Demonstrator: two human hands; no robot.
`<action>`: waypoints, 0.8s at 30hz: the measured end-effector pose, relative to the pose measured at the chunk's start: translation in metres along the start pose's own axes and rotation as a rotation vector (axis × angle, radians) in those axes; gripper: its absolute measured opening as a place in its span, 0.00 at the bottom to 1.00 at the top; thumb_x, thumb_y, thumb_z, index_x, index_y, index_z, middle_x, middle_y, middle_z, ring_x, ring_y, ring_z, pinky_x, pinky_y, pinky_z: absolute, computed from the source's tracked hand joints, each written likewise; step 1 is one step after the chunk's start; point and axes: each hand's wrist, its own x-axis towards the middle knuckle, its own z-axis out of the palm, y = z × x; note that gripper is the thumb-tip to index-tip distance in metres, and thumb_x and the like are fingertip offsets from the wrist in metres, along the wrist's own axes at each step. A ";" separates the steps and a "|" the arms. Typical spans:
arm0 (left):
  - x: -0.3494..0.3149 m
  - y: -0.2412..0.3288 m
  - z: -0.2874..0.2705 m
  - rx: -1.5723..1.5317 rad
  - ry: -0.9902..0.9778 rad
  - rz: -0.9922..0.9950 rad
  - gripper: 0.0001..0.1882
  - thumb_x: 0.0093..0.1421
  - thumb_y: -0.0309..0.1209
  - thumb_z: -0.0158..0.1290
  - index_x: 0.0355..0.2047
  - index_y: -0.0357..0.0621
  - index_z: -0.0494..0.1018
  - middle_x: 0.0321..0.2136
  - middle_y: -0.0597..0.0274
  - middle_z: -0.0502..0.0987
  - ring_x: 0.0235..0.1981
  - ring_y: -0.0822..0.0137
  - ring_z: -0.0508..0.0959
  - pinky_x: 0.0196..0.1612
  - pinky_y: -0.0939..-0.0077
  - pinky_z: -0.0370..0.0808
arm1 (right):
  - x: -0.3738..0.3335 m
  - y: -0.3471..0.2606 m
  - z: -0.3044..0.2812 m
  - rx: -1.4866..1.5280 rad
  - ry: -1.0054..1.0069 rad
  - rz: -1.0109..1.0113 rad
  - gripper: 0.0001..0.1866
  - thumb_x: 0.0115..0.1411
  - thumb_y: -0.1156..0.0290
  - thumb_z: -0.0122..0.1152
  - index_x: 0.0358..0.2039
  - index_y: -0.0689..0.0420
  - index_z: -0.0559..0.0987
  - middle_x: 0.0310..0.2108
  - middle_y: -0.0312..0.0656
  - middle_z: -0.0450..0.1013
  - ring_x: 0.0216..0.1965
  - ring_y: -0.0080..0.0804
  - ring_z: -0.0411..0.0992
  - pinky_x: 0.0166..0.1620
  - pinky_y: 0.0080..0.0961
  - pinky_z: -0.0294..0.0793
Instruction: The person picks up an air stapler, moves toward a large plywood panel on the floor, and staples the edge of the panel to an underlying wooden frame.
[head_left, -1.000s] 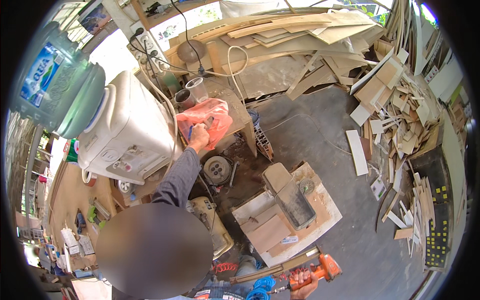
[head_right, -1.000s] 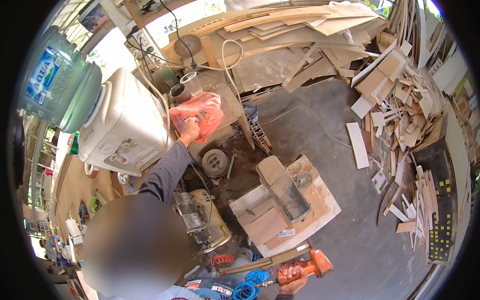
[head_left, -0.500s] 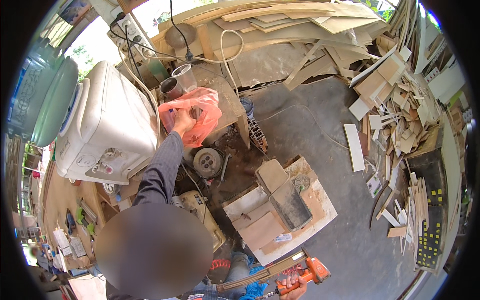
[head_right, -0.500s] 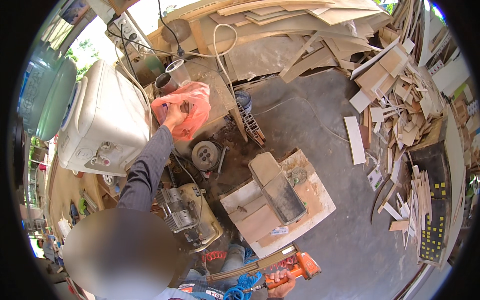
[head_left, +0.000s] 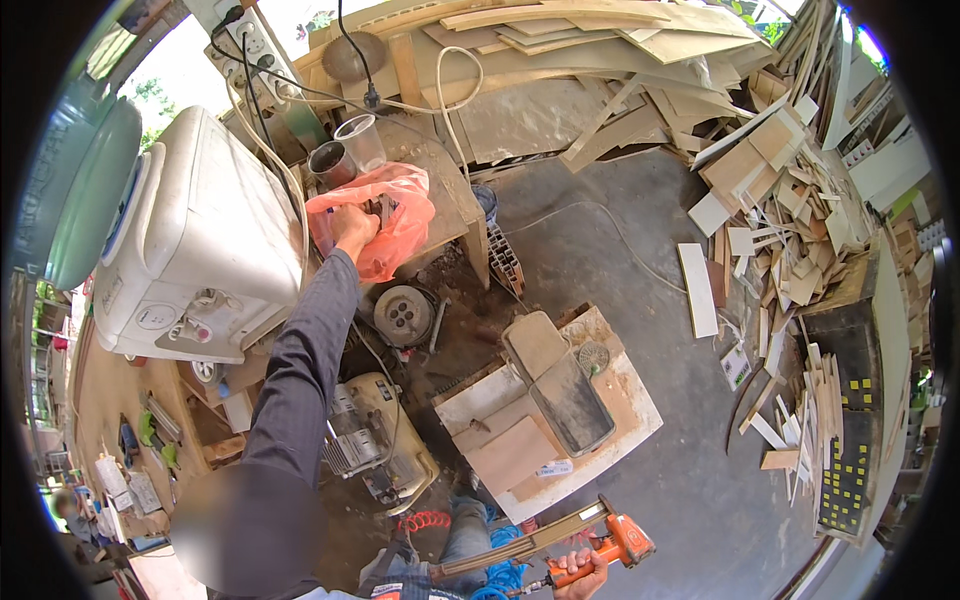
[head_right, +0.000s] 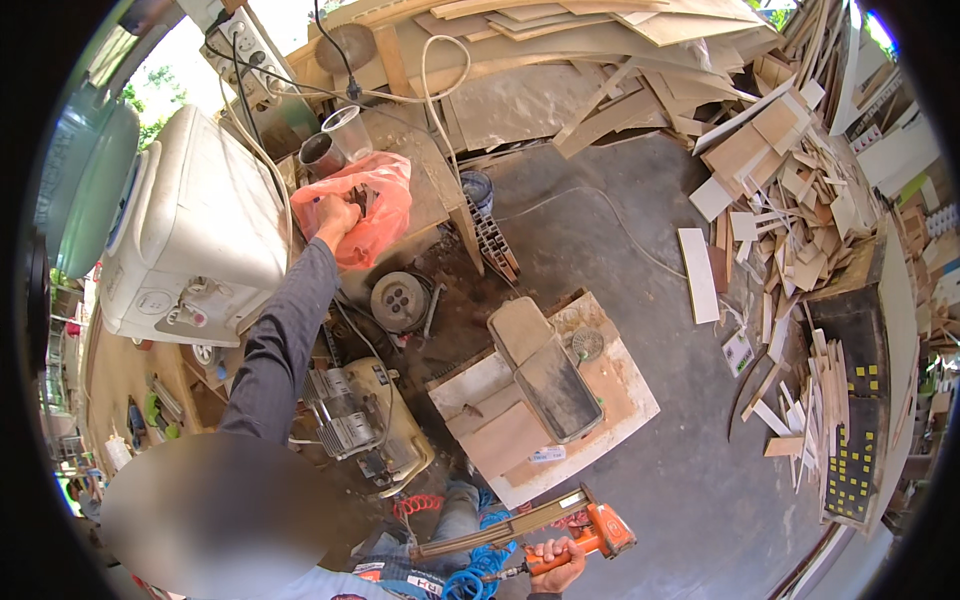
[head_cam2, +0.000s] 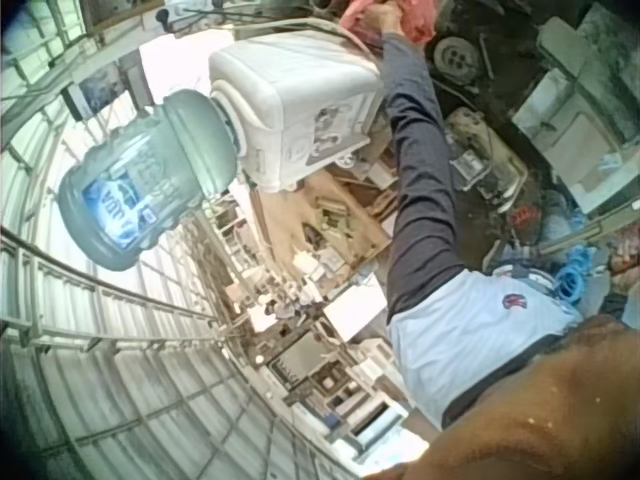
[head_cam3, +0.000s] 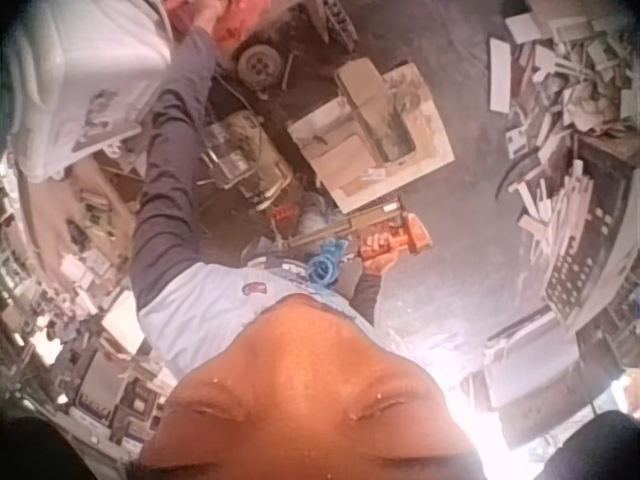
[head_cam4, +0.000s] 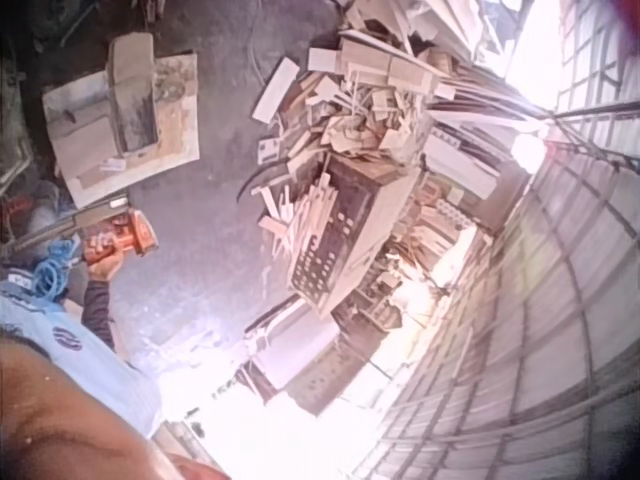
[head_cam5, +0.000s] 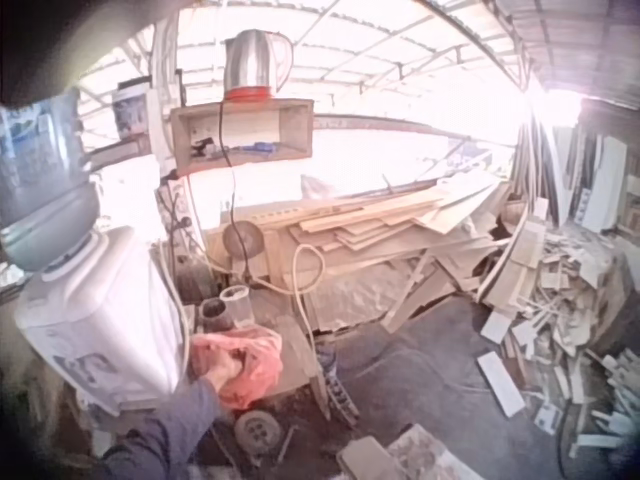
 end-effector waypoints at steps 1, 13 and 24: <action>0.007 -0.010 -0.006 0.064 0.044 -0.010 0.17 0.50 0.34 0.60 0.37 0.36 0.82 0.39 0.39 0.83 0.45 0.45 0.83 0.51 0.58 0.78 | -0.008 0.001 0.016 -0.015 -0.004 0.020 0.16 0.59 0.58 0.54 0.18 0.51 0.67 0.13 0.33 0.61 0.17 0.27 0.63 0.29 0.33 0.70; 0.005 0.003 -0.033 -0.378 0.003 -0.397 0.14 0.58 0.32 0.54 0.30 0.30 0.81 0.22 0.48 0.83 0.18 0.58 0.83 0.19 0.64 0.80 | -0.002 -0.004 0.010 -0.049 0.030 -0.019 0.16 0.58 0.57 0.55 0.18 0.49 0.66 0.13 0.32 0.60 0.18 0.28 0.64 0.32 0.38 0.69; -0.040 0.006 -0.024 -1.060 0.132 -0.476 0.09 0.59 0.23 0.57 0.31 0.24 0.76 0.25 0.49 0.81 0.18 0.60 0.83 0.16 0.73 0.78 | -0.003 0.000 0.037 -0.037 -0.011 -0.056 0.13 0.59 0.62 0.54 0.20 0.52 0.67 0.17 0.31 0.62 0.17 0.23 0.63 0.28 0.29 0.69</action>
